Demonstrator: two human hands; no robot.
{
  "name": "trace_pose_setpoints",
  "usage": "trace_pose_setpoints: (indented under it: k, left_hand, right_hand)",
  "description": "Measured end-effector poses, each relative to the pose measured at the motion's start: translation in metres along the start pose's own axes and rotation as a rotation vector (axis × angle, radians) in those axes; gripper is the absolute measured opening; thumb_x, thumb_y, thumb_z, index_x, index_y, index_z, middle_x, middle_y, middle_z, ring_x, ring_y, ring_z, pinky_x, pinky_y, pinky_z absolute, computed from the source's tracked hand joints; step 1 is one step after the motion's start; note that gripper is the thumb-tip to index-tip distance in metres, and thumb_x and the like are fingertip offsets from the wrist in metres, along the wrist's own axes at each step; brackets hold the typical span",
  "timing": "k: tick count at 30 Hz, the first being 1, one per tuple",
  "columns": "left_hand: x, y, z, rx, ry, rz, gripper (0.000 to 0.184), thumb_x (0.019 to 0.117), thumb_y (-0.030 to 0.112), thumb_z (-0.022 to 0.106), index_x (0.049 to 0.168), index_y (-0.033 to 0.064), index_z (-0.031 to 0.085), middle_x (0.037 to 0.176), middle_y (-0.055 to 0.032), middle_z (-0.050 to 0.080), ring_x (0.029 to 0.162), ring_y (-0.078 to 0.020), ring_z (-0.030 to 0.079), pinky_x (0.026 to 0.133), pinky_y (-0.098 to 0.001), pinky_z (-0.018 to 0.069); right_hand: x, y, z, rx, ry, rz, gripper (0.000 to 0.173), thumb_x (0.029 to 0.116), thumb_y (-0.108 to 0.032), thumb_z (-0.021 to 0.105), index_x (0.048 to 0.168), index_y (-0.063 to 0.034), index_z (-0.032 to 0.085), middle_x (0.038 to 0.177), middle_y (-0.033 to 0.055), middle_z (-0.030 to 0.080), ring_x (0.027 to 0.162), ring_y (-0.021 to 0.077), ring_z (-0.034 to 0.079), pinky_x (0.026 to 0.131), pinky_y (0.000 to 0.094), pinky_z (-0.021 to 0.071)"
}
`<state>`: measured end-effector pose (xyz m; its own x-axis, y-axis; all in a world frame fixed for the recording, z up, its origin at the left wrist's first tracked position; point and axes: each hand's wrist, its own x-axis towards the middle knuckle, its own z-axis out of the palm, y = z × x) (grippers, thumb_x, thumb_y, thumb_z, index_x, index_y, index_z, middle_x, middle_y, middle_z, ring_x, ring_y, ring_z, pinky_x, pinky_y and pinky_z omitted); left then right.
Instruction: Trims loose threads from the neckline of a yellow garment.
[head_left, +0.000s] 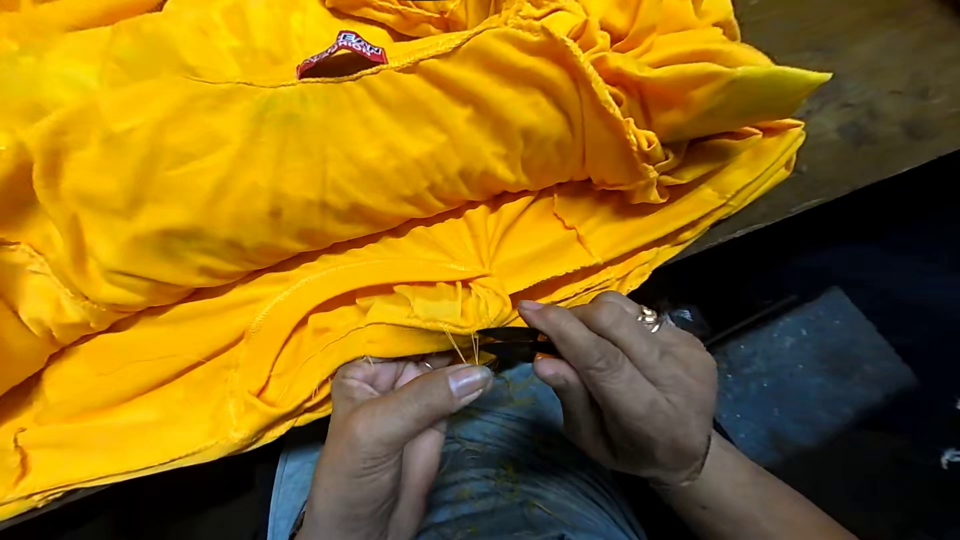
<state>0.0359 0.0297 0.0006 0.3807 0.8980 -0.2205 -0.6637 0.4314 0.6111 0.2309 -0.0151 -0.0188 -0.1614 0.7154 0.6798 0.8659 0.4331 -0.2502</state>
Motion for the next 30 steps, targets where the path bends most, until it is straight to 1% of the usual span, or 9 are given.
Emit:
trace_pose_setpoints:
  k: [6, 12, 15, 20, 21, 23, 25, 27, 30]
  left_hand:
    - [0.0, 0.0, -0.002, 0.019, -0.004, 0.012, 0.011, 0.0763, -0.006, 0.08, 0.083, 0.0006, 0.075, 0.084, -0.0156, 0.074, 0.078, -0.0172, 0.074, 0.079, -0.0326, 0.0623]
    - [0.0, -0.001, -0.003, 0.061, 0.007, 0.007, 0.013, 0.0758, -0.004, 0.081, 0.086, 0.0, 0.076, 0.084, -0.0161, 0.073, 0.077, -0.017, 0.073, 0.078, -0.0326, 0.0623]
    - [-0.001, -0.001, -0.003, 0.072, 0.013, 0.006, 0.009, 0.0757, -0.004, 0.082, 0.081, 0.0007, 0.075, 0.078, -0.0147, 0.072, 0.072, -0.0157, 0.072, 0.075, -0.0316, 0.0618]
    - [-0.001, -0.001, -0.002, 0.081, 0.016, -0.001, 0.01, 0.0753, -0.003, 0.083, 0.082, -0.0001, 0.076, 0.081, -0.0152, 0.073, 0.074, -0.0163, 0.073, 0.077, -0.0319, 0.0624]
    - [0.0, -0.001, -0.003, 0.091, 0.02, -0.001, 0.009, 0.0751, -0.003, 0.082, 0.08, 0.0005, 0.075, 0.079, -0.0144, 0.072, 0.072, -0.0152, 0.071, 0.075, -0.0311, 0.0617]
    - [0.0, -0.001, -0.003, 0.089, 0.005, 0.001, 0.008, 0.0761, -0.003, 0.081, 0.079, 0.0011, 0.075, 0.079, -0.0141, 0.072, 0.073, -0.0153, 0.072, 0.076, -0.0311, 0.0618]
    - [0.001, 0.0, -0.003, 0.061, -0.003, -0.002, 0.008, 0.0762, -0.004, 0.081, 0.08, 0.0009, 0.075, 0.081, -0.0143, 0.073, 0.075, -0.0157, 0.072, 0.077, -0.031, 0.0617]
    - [0.001, 0.002, -0.002, 0.031, -0.008, -0.012, 0.01, 0.0766, -0.004, 0.081, 0.083, -0.0002, 0.075, 0.084, -0.0154, 0.073, 0.078, -0.0164, 0.073, 0.078, -0.0312, 0.0618]
    - [0.001, 0.004, -0.003, 0.013, -0.027, -0.029, 0.011, 0.0786, -0.004, 0.079, 0.089, -0.0021, 0.075, 0.088, -0.0173, 0.073, 0.082, -0.0182, 0.073, 0.081, -0.0326, 0.0614]
  right_hand:
    - [-0.001, 0.004, -0.011, -0.013, -0.012, 0.013, 0.038, 0.1072, -0.026, 0.048, 0.122, 0.0005, 0.07, 0.084, 0.007, 0.059, 0.074, 0.015, 0.054, 0.061, 0.0263, 0.0417]
    - [0.006, 0.006, -0.013, -0.025, -0.043, -0.047, 0.035, 0.1054, -0.025, 0.053, 0.123, 0.0006, 0.071, 0.079, 0.0068, 0.058, 0.07, 0.0175, 0.052, 0.059, 0.0296, 0.0392]
    - [0.009, 0.005, -0.01, -0.017, -0.048, -0.061, 0.034, 0.105, -0.024, 0.054, 0.12, 0.001, 0.072, 0.079, 0.0071, 0.059, 0.07, 0.0178, 0.052, 0.059, 0.0297, 0.04]
    - [0.012, 0.003, -0.007, -0.015, -0.028, -0.055, 0.032, 0.104, -0.023, 0.056, 0.114, 0.0014, 0.073, 0.077, 0.0066, 0.057, 0.069, 0.0174, 0.052, 0.058, 0.0293, 0.0392]
    - [0.013, 0.002, -0.006, -0.017, -0.026, -0.053, 0.031, 0.104, -0.023, 0.056, 0.112, 0.0015, 0.074, 0.077, 0.0069, 0.058, 0.069, 0.0177, 0.053, 0.058, 0.0295, 0.0397]
    - [0.013, 0.003, -0.006, -0.014, -0.02, -0.044, 0.031, 0.1041, -0.022, 0.056, 0.111, 0.0014, 0.074, 0.076, 0.0069, 0.059, 0.069, 0.0176, 0.054, 0.057, 0.0291, 0.0404]
    - [0.012, 0.005, -0.007, 0.001, -0.019, -0.039, 0.032, 0.1048, -0.023, 0.054, 0.113, 0.0013, 0.074, 0.076, 0.0067, 0.058, 0.069, 0.017, 0.054, 0.058, 0.0285, 0.0407]
    - [0.009, 0.009, -0.009, 0.006, -0.029, -0.047, 0.034, 0.1054, -0.024, 0.053, 0.116, 0.0015, 0.073, 0.077, 0.0067, 0.057, 0.069, 0.0169, 0.053, 0.058, 0.0286, 0.0403]
    - [0.006, 0.009, -0.008, -0.002, -0.033, -0.068, 0.033, 0.1046, -0.024, 0.054, 0.116, 0.0015, 0.072, 0.076, 0.0065, 0.056, 0.068, 0.0172, 0.051, 0.058, 0.0293, 0.0389]
